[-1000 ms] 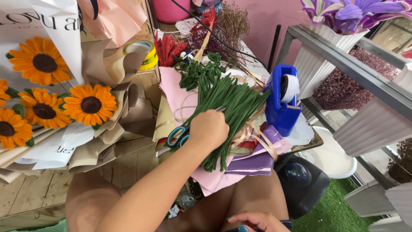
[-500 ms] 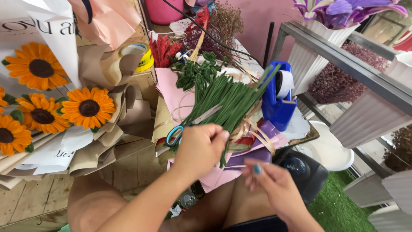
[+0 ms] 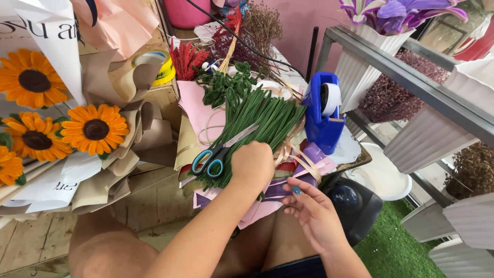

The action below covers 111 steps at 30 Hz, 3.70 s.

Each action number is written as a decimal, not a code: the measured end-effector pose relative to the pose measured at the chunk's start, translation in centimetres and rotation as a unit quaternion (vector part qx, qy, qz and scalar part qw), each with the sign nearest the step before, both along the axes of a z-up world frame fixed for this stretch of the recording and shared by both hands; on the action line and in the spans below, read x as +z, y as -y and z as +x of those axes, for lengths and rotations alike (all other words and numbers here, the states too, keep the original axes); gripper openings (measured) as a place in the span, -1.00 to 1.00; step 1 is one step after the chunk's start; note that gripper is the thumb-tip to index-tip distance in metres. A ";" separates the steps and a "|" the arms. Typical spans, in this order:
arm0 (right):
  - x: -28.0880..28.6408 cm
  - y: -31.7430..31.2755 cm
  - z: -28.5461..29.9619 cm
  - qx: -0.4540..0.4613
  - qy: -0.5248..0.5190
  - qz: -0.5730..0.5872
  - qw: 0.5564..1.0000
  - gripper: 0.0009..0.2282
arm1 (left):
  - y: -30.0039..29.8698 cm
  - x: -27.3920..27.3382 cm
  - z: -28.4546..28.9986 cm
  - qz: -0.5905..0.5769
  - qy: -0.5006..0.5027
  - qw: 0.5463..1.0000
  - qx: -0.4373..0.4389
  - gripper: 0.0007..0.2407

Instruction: The person is crafting flowers and leaves using green and yellow pipe cleaners, bending them into shapes and assembling them into bouquets.

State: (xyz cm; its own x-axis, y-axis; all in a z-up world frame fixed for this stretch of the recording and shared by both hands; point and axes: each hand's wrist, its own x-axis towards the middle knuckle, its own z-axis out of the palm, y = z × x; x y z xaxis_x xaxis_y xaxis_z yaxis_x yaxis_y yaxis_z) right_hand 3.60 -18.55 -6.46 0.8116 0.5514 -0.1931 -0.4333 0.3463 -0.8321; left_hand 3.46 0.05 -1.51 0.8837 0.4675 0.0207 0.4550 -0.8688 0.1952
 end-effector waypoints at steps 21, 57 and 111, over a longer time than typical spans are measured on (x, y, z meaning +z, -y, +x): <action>5.6 -2.9 -2.5 0.095 0.113 0.150 0.978 -0.57 | 4.9 5.1 -14.8 -0.634 0.177 0.748 0.089 -0.83; 6.0 -1.5 -8.3 0.216 0.382 -0.104 0.893 -0.73 | -1.0 10.2 -20.0 -0.274 0.485 0.826 -0.093 -0.90; 3.2 -3.7 -1.3 0.054 0.156 -0.027 0.986 -0.45 | -5.0 4.6 -12.3 -0.203 0.223 0.948 0.106 -0.48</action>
